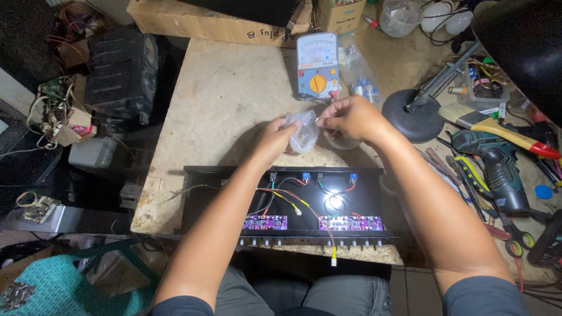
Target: Assembling an electronic amplifier by connecting internal wiring and securing components with a screwdriver.
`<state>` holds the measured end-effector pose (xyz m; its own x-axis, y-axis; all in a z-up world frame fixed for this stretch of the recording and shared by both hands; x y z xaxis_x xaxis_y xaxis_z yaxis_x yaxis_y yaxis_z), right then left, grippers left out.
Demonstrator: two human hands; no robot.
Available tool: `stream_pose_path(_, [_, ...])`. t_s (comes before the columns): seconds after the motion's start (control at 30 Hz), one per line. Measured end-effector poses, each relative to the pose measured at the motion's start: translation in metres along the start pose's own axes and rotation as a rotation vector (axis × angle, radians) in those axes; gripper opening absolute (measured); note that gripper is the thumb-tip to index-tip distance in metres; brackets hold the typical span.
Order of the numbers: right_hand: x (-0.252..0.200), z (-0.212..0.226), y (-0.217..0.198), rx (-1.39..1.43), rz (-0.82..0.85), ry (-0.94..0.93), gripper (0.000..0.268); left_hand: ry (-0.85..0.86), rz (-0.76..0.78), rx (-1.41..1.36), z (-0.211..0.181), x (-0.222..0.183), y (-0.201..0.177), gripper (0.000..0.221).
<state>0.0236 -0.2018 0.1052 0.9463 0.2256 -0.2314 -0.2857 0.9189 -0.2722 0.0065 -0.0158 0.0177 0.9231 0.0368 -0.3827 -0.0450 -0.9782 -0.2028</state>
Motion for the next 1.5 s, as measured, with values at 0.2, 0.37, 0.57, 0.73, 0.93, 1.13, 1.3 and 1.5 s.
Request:
stream_pose_path(0.2, [0.028,-0.017,0.031,-0.455,0.065,-0.052,0.024,-0.009,-0.008,-0.057,0.008,0.007,-0.003,0.061])
stream_pose_path(0.37, [0.018,-0.009,0.009,-0.377,-0.083,-0.118,0.017,-0.049,0.034,-0.11,0.011,0.009,-0.003,0.063])
stream_pose_path(0.57, [0.03,-0.049,-0.029,-0.985,-0.182,-0.06,0.021,-0.047,0.034,-0.059,0.002,-0.001,-0.003,0.067])
stream_pose_path(0.73, [0.041,-0.096,-0.018,-1.108,-0.096,-0.031,0.019,-0.009,0.025,-0.025,0.006,0.003,-0.004,0.07])
stream_pose_path(0.93, [0.027,-0.07,-0.016,-1.052,-0.182,-0.108,0.015,0.012,0.003,-0.001,0.007,0.005,-0.004,0.067])
stream_pose_path(1.13, [-0.008,0.006,0.011,-0.646,-0.153,-0.198,0.016,0.0,-0.002,-0.028,0.005,0.004,-0.002,0.064])
stream_pose_path(1.3, [-0.006,-0.003,0.032,-0.778,-0.135,-0.312,0.017,-0.015,-0.023,-0.024,0.008,0.009,-0.005,0.059])
stream_pose_path(1.5, [-0.018,0.002,0.062,-0.89,0.102,-0.506,0.029,-0.118,0.056,-0.146,0.019,0.02,-0.003,0.071])
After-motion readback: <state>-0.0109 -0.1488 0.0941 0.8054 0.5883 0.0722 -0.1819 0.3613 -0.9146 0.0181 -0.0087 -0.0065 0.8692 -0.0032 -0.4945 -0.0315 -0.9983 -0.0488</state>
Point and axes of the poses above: each hand's wrist, its own x-axis towards the middle knuckle, its own y-axis out of the palm, z = x × y, the point moved 3 cm from there along x, towards the middle knuckle, and after that the axes turned 13 degrees about x, right-handed, at the moved point
